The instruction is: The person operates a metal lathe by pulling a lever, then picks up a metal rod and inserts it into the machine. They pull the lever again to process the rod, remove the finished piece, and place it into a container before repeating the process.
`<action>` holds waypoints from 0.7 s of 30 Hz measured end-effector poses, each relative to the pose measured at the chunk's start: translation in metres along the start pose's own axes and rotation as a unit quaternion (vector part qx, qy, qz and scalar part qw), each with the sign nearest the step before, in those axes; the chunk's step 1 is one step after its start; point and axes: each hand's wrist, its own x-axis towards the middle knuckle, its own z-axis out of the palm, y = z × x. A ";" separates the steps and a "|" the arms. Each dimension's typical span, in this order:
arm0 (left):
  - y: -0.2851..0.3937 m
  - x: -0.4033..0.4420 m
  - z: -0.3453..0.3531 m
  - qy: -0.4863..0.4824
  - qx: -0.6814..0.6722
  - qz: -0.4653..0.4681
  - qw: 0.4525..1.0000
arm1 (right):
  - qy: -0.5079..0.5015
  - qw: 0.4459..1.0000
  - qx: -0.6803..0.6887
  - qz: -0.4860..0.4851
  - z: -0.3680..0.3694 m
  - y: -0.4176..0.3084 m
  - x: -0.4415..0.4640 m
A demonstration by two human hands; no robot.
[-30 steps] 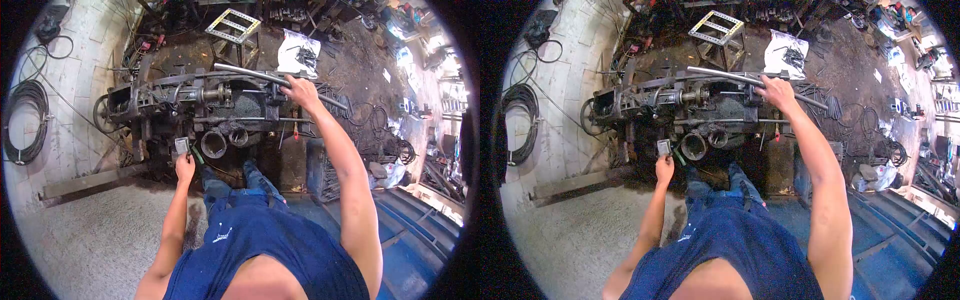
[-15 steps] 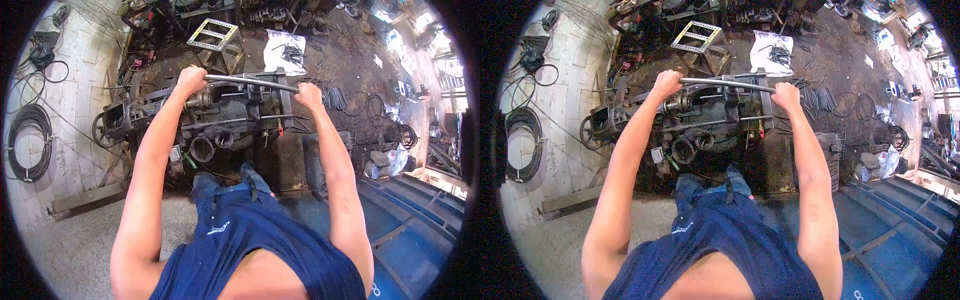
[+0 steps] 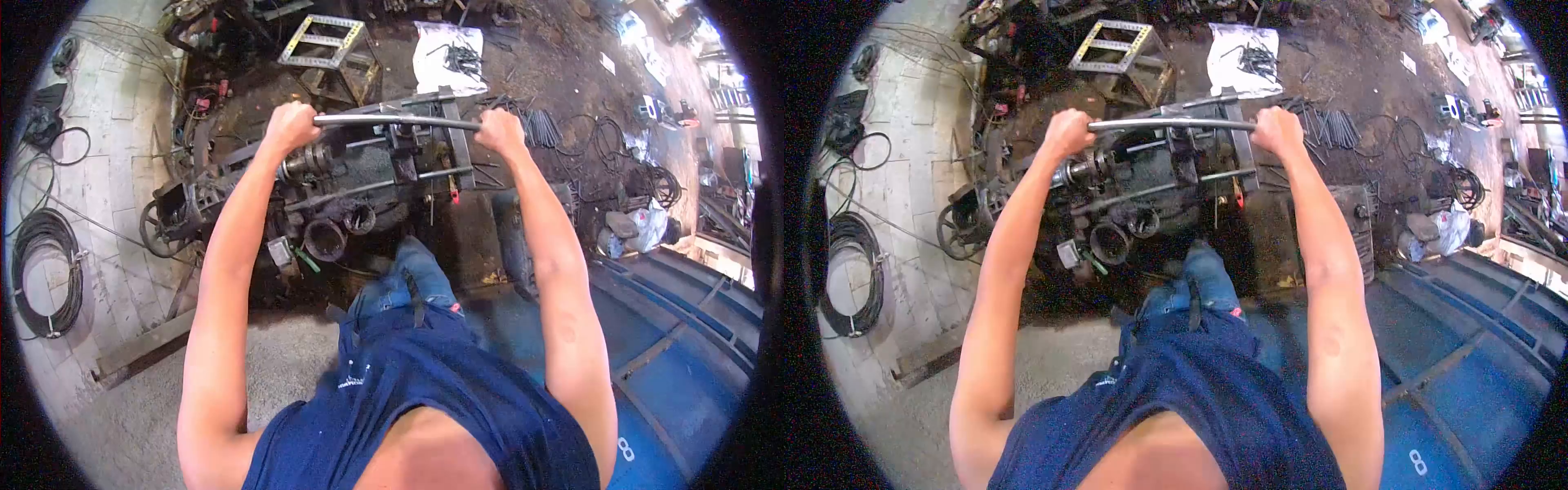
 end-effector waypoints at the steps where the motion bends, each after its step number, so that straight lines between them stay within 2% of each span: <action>1: -0.001 0.000 0.003 0.008 -0.006 -0.002 1.000 | 0.010 1.000 0.015 0.004 0.000 -0.003 -0.003; 11: 0.009 -0.013 0.002 -0.017 0.000 -0.095 0.995 | -0.013 0.999 -0.021 -0.045 -0.003 0.000 0.009; 13: 0.012 -0.017 0.003 0.032 0.000 -0.086 0.996 | 0.006 0.995 -0.028 -0.098 -0.003 0.004 0.010; 17: 0.013 -0.029 0.023 0.060 0.010 -0.101 0.993 | -0.021 0.989 -0.040 -0.138 -0.006 0.015 0.023; 19: 0.039 -0.047 0.014 0.047 -0.020 -0.159 0.986 | 0.001 0.985 -0.028 -0.169 -0.008 0.023 0.051; 21: 0.069 -0.075 0.026 0.014 0.008 -0.253 0.967 | 0.015 0.968 -0.036 -0.249 -0.014 0.026 0.084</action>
